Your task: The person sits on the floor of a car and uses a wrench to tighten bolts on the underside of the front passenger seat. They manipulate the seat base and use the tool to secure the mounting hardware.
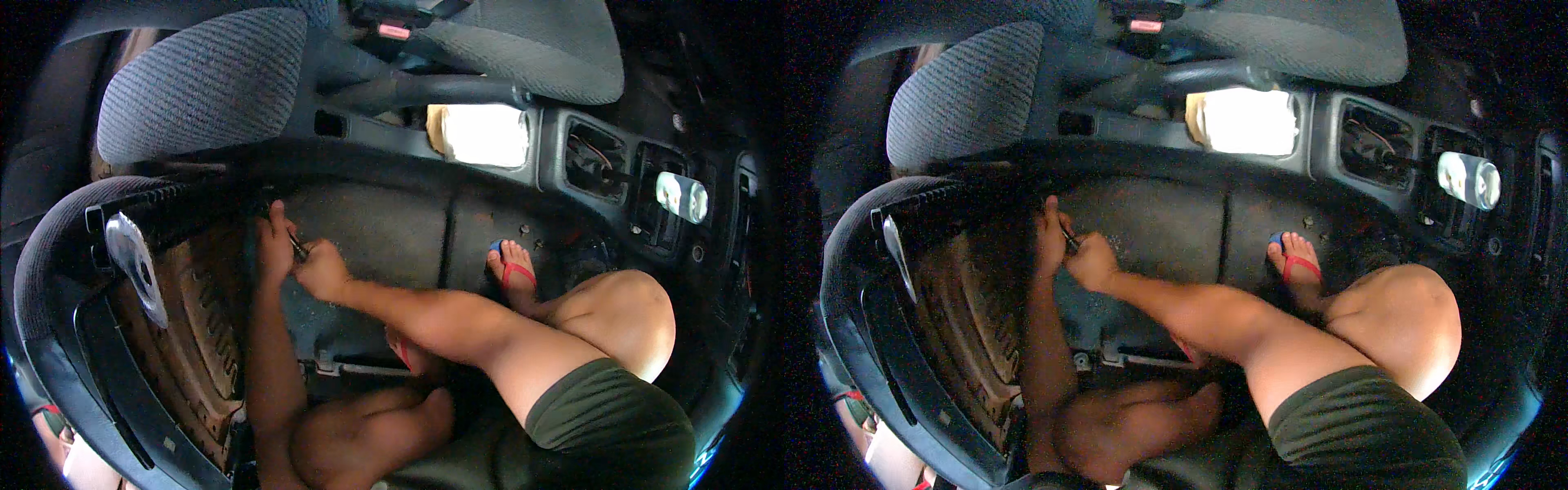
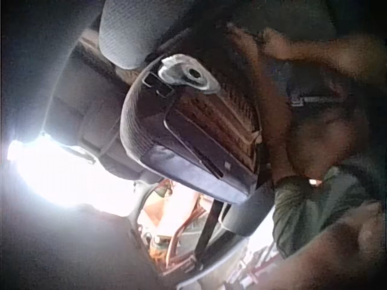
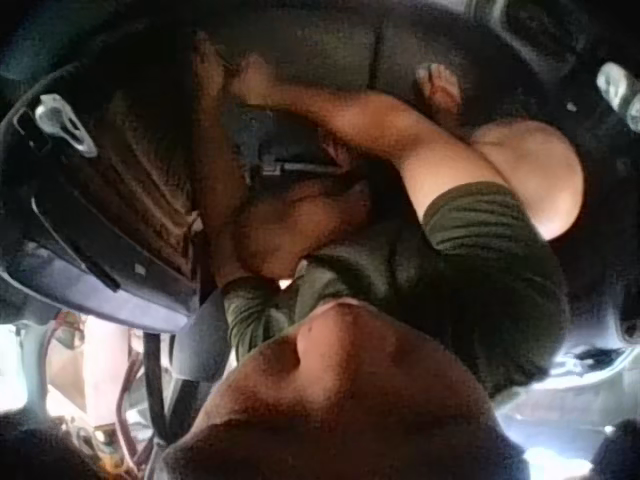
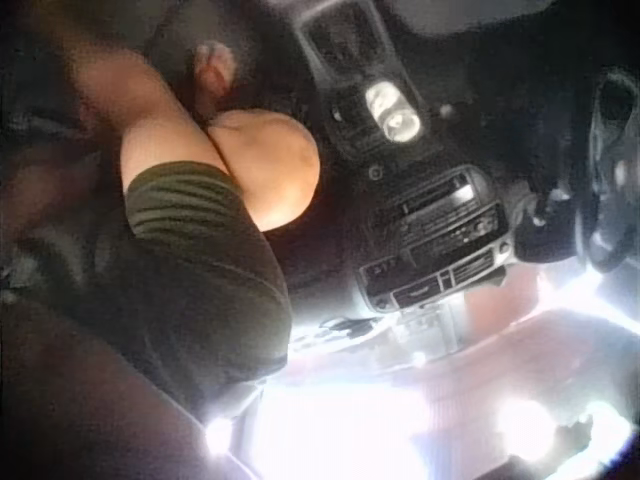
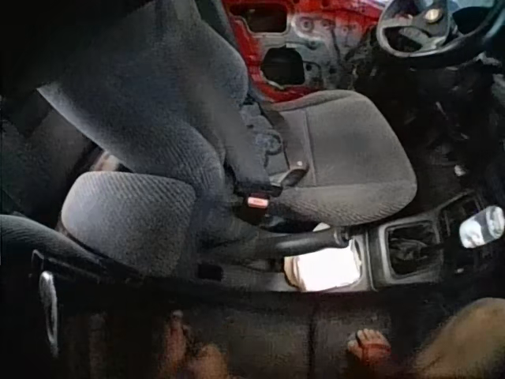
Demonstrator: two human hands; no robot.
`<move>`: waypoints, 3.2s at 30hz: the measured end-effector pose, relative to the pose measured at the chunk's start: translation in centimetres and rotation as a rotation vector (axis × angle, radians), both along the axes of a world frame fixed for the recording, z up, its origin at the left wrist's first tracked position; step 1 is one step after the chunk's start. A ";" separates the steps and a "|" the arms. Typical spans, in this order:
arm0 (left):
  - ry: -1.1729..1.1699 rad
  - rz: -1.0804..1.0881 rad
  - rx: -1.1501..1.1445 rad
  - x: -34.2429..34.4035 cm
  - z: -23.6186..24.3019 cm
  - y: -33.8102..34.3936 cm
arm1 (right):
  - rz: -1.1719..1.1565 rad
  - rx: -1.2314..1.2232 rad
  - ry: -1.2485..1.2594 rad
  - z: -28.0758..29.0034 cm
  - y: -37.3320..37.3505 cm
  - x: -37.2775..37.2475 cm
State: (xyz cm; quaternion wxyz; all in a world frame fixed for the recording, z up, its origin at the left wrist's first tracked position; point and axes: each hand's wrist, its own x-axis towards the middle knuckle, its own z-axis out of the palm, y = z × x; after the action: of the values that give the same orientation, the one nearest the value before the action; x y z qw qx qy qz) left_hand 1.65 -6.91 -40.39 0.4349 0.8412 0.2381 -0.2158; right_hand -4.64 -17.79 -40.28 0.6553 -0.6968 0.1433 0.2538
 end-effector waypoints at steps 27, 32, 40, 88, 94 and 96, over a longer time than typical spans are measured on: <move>-0.020 0.169 -0.134 0.7 0.9 -2.8 | 0.172 -0.009 -0.142 2.1 -6.1 4.5; -0.015 -0.025 -0.089 0.5 1.3 0.8 | -0.167 -0.014 -0.060 0.6 2.2 -0.5; -0.117 -0.044 0.017 0.5 1.1 1.2 | 0.032 -0.024 -0.222 -1.3 3.0 0.3; -0.421 0.185 -0.197 -0.8 0.6 -0.3 | 0.250 -0.362 -0.266 2.7 -1.3 5.0; -0.205 0.238 0.000 2.2 -2.4 1.9 | 0.253 -0.345 -0.293 4.6 -0.5 3.3; 0.019 0.121 -0.072 3.0 -1.6 2.8 | 0.268 -0.260 -0.281 4.7 -1.4 2.5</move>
State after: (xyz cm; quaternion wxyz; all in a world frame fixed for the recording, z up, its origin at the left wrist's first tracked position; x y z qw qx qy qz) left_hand 4.61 -4.11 -42.01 0.4749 0.8069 0.2847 -0.2057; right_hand -2.14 -19.14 -35.62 0.5341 -0.8166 -0.0115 0.2185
